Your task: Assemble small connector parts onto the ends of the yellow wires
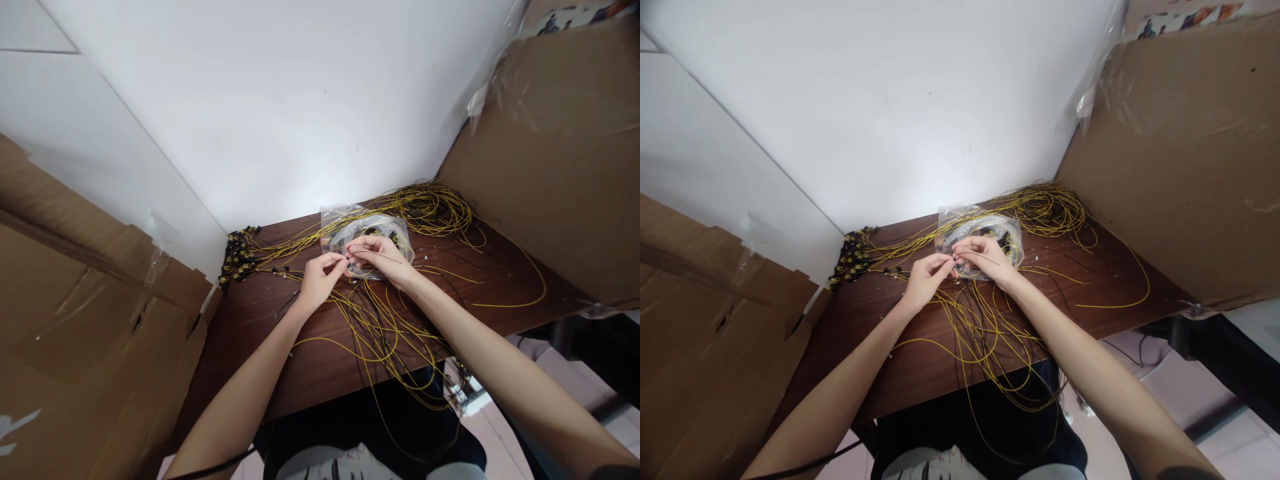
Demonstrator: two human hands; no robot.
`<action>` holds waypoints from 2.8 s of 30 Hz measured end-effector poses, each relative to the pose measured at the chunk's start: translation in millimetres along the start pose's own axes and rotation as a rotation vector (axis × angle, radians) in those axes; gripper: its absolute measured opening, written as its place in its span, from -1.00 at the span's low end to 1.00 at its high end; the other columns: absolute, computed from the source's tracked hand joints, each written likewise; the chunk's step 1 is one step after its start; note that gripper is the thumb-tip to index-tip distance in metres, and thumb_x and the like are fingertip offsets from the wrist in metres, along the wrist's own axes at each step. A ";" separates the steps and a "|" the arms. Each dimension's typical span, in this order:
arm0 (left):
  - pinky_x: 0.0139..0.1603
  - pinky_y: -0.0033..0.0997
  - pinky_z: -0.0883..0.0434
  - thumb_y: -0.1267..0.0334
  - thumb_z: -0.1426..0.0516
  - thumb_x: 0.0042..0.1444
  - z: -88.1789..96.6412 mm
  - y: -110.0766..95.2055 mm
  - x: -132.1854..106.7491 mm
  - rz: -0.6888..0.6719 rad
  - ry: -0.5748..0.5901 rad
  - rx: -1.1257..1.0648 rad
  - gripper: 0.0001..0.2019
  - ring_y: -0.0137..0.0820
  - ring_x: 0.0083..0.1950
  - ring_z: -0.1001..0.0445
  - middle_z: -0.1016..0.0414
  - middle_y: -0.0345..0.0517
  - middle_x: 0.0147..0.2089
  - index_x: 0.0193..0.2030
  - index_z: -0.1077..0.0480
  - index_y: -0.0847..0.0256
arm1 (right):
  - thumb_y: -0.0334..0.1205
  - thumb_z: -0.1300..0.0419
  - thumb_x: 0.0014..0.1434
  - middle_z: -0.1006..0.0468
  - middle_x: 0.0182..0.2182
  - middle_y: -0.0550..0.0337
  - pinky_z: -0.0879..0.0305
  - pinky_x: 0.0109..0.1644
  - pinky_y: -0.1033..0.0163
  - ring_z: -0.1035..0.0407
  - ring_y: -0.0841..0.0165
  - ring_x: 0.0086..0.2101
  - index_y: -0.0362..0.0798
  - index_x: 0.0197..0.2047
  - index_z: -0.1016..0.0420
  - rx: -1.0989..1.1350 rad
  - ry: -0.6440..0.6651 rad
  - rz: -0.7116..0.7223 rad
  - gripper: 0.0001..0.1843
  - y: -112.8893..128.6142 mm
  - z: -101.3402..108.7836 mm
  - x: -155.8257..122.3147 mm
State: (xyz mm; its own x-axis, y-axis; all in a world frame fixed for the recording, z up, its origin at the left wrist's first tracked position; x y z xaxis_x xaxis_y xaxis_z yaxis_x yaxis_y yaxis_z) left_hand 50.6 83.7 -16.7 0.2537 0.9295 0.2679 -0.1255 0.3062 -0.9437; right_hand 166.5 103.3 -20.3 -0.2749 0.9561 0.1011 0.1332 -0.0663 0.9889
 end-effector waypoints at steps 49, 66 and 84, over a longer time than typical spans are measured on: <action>-0.28 -0.44 -0.39 0.22 -0.12 0.07 0.3 2.4 0.1 0.000 0.004 0.020 -0.82 -0.43 -0.43 -0.46 -0.50 -0.10 -0.48 -0.36 -0.44 0.32 | -0.22 -0.27 -0.02 -0.57 -0.48 0.16 -0.39 -0.38 0.38 -0.48 0.45 -0.46 -0.12 -0.38 -0.41 0.058 -0.025 -0.111 -0.83 -8.3 2.3 -0.1; -0.30 -0.44 -0.38 0.25 -0.12 0.07 0.3 -1.1 0.1 -0.012 0.003 0.032 -0.84 -0.43 -0.43 -0.46 -0.51 -0.11 -0.48 -0.34 -0.45 0.31 | -0.20 -0.28 -0.06 -0.55 -0.46 0.19 -0.36 -0.38 0.37 -0.46 0.44 -0.44 -0.12 -0.38 -0.45 -0.011 0.020 -0.044 -0.81 -3.6 -1.6 0.6; -0.30 -0.45 -0.38 0.25 -0.12 0.06 0.3 -1.4 0.1 -0.006 -0.001 0.037 -0.84 -0.44 -0.44 -0.46 -0.51 -0.12 -0.49 -0.36 -0.44 0.31 | -0.18 -0.27 -0.04 -0.56 -0.46 0.16 -0.40 -0.37 0.35 -0.47 0.44 -0.47 -0.12 -0.37 -0.41 0.054 -0.023 -0.088 -0.80 -6.8 1.3 0.5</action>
State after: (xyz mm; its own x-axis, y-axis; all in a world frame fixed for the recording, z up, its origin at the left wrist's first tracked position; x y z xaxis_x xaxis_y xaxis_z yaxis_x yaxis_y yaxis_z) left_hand 50.6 83.4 -15.3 0.2535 0.9277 0.2740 -0.1591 0.3193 -0.9342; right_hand 166.7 104.6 -27.1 -0.2659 0.9639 0.0110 0.1609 0.0332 0.9864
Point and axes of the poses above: each hand's wrist, its own x-axis towards the middle knuckle, its own z-axis out of the back of the hand, y = z × x, the point moved 9 cm from there along x, towards the middle knuckle
